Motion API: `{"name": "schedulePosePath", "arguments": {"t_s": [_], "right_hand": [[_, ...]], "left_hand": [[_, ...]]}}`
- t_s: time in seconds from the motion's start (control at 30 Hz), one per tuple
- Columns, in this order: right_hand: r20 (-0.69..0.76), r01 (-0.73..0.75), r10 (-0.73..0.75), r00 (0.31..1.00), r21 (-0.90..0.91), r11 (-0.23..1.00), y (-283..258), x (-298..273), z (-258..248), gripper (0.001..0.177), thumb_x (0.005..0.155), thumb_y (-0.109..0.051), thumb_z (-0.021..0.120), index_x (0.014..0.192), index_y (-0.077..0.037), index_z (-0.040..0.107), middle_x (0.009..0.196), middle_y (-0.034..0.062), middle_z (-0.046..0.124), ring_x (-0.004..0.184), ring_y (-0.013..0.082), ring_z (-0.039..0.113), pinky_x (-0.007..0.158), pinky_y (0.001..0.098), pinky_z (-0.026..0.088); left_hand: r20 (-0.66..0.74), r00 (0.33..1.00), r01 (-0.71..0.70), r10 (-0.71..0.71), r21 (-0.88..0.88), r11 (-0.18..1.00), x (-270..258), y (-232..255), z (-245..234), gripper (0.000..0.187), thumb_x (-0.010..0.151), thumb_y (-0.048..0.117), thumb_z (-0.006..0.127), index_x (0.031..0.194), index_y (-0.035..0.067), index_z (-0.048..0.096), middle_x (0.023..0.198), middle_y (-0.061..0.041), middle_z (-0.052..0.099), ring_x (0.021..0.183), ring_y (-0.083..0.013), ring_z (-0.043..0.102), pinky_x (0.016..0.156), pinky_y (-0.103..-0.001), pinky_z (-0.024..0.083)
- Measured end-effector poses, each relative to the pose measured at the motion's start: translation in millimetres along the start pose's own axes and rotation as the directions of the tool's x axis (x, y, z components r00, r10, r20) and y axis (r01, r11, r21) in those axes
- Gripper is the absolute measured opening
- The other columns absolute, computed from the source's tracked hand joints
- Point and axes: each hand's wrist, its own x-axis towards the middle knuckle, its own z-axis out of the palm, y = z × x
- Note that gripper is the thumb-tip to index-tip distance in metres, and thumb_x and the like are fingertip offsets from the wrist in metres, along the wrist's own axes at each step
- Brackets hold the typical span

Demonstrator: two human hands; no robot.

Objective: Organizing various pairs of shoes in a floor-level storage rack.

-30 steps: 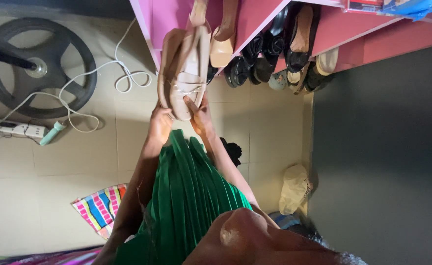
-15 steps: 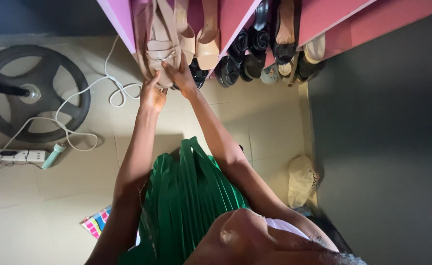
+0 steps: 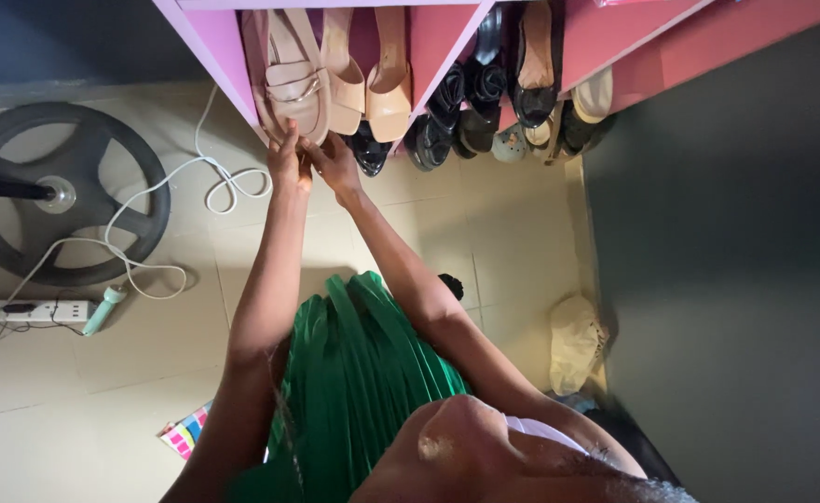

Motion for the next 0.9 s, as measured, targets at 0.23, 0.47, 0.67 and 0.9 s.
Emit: {"name": "schedulePosePath", "arguments": {"t_s": [0.23, 0.47, 0.67, 0.9], "right_hand": [[0.034, -0.055, 0.049, 0.998, 0.222, 0.974, 36.6, 2.1, -37.2, 0.030, 0.095, -0.025, 0.074, 0.116, -0.007, 0.062, 0.088, -0.0002, 0.064, 0.073, 0.0106, 0.056, 0.063, 0.0259, 0.045], [-0.295, 0.266, -0.114, 0.949, 0.551, 0.791, 122.9, 72.1, -154.6, 0.037, 0.121, -0.037, 0.063, 0.107, -0.003, 0.059, 0.089, 0.0080, 0.060, 0.076, 0.0176, 0.059, 0.071, 0.0358, 0.051], [-0.222, 0.149, 0.000, 0.975, 0.654, 0.742, 69.5, 59.5, -155.6, 0.009, 0.104, -0.008, 0.064, 0.107, -0.004, 0.057, 0.112, 0.0043, 0.068, 0.103, 0.0189, 0.066, 0.100, 0.0458, 0.057], [-0.127, 0.007, 0.090, 0.988, 0.613, 0.790, -1.1, -117.4, -141.8, 0.036, 0.105, -0.012, 0.054, 0.139, 0.000, 0.053, 0.136, 0.0097, 0.061, 0.124, 0.0213, 0.060, 0.114, 0.0453, 0.048]], "left_hand": [[-0.153, 0.983, -0.102, 0.100, -0.002, 0.995, -8.2, -3.7, 12.3, 0.049, 0.086, 0.015, 0.086, 0.127, 0.007, 0.060, 0.098, 0.001, 0.069, 0.081, -0.0135, 0.067, 0.067, -0.028, 0.057], [0.438, 0.894, 0.095, 0.094, -0.391, 0.916, 23.1, -113.8, -113.0, 0.046, 0.110, 0.060, 0.066, 0.106, 0.014, 0.061, 0.079, -0.002, 0.062, 0.064, -0.0183, 0.057, 0.056, -0.034, 0.050], [-0.231, 0.929, 0.277, -0.288, -0.082, 0.957, -24.1, -104.3, -0.1, 0.033, 0.093, 0.036, 0.068, 0.123, 0.021, 0.064, 0.120, -0.002, 0.069, 0.096, -0.0154, 0.068, 0.077, -0.031, 0.059], [-0.204, 0.978, -0.047, 0.051, 0.021, 0.999, 55.4, -129.6, -3.5, 0.029, 0.096, 0.019, 0.078, 0.116, 0.014, 0.058, 0.101, -0.006, 0.057, 0.082, -0.0208, 0.055, 0.065, -0.036, 0.046]]}}
